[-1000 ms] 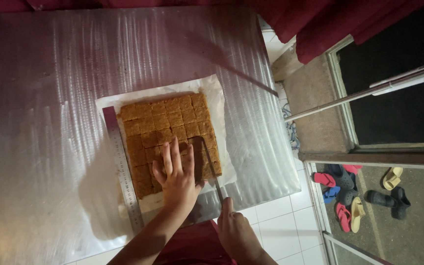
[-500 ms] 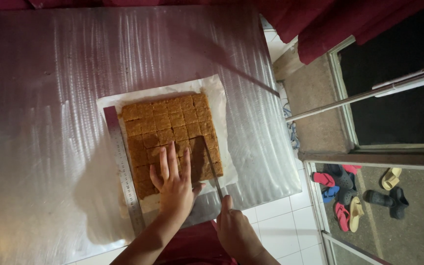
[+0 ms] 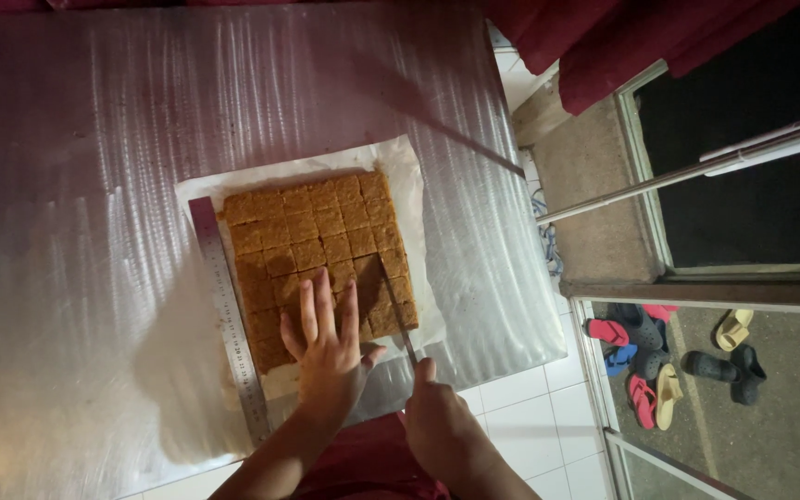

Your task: The person uses a ruler and a knife to cut a rectangular cake into uniform square pieces. They align the ruler, make vertical cuts, then rotate the cake to make horizontal cuts, resulting in a grid of squares.

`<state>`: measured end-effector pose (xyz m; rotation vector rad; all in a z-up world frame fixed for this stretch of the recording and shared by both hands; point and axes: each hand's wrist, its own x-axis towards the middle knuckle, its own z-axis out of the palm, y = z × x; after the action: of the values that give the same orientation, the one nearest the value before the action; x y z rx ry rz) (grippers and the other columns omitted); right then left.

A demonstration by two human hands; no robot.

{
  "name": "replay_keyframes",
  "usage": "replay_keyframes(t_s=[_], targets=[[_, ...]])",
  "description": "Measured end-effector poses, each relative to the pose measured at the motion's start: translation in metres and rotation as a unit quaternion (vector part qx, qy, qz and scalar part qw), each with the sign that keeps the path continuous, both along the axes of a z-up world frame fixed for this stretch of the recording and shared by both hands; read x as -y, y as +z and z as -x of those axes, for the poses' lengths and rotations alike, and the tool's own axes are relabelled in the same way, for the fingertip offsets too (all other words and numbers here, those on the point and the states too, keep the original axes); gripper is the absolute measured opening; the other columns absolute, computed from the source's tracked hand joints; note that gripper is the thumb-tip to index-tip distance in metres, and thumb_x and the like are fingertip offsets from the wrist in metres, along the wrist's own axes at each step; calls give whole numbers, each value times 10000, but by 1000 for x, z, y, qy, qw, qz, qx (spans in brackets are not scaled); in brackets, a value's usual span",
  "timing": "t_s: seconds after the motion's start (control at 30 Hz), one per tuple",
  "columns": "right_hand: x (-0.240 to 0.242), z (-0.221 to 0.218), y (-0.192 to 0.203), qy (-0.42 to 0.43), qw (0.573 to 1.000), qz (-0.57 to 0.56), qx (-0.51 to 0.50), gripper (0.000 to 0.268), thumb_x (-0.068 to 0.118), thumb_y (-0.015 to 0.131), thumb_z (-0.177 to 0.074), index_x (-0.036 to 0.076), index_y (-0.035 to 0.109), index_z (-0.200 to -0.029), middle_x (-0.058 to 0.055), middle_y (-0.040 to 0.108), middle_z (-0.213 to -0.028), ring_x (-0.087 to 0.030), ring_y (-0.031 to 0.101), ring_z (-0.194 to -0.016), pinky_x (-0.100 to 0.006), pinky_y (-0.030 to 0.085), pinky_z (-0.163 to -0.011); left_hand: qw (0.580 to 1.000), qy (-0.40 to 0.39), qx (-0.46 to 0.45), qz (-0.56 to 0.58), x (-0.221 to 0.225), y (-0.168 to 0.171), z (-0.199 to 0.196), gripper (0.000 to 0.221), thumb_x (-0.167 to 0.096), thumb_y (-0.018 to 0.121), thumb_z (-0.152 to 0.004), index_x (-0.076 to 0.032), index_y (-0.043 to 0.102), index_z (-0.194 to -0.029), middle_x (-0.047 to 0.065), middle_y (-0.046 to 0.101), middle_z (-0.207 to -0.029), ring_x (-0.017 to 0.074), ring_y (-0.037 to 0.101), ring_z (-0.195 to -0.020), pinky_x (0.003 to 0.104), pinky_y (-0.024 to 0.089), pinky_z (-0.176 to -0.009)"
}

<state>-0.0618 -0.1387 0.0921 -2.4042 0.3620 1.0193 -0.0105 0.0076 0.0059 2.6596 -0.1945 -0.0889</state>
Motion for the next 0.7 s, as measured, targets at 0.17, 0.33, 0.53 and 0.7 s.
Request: replay_keyframes(t_s=[0.17, 0.33, 0.53, 0.7], targets=[[-1, -6, 0, -4, 999, 24, -32, 477, 117, 626, -936, -34, 346, -1292, -316, 694, -920, -494, 700, -931, -546, 588, -799, 998, -11, 66, 13, 5, -15, -4, 1250, -590, 871, -580, -125, 256, -1563, 237, 139, -1650, 407, 104, -1523, 776, 181, -1117], [5, 10, -32, -2, 1000, 29, -5, 377, 74, 579, -943, -23, 385, -1251, -328, 697, -933, -492, 705, -942, -532, 594, -813, 995, -18, 93, 0, 9, -17, -7, 1261, -616, 874, -588, -129, 265, -1580, 244, 165, -1663, 412, 122, -1534, 746, 201, -1124], [1, 4, -28, 8, 1000, 23, -2, 435, 116, 627, -919, -31, 366, -1235, -324, 696, -933, -504, 699, -936, -534, 584, -798, 993, -7, 120, -6, 12, -36, -11, 1244, -647, 848, -642, -156, 224, -1600, 204, 146, -1668, 379, 120, -1532, 746, 156, -1134], [0, 15, -52, -26, 999, 27, 38, 329, 94, 469, -984, -26, 355, -1269, -316, 707, -839, -500, 715, -849, -550, 601, -714, 994, -30, 102, 13, 11, -18, -10, 1221, -554, 860, -700, -121, 184, -1620, 234, 101, -1682, 409, 74, -1553, 758, 138, -1145]])
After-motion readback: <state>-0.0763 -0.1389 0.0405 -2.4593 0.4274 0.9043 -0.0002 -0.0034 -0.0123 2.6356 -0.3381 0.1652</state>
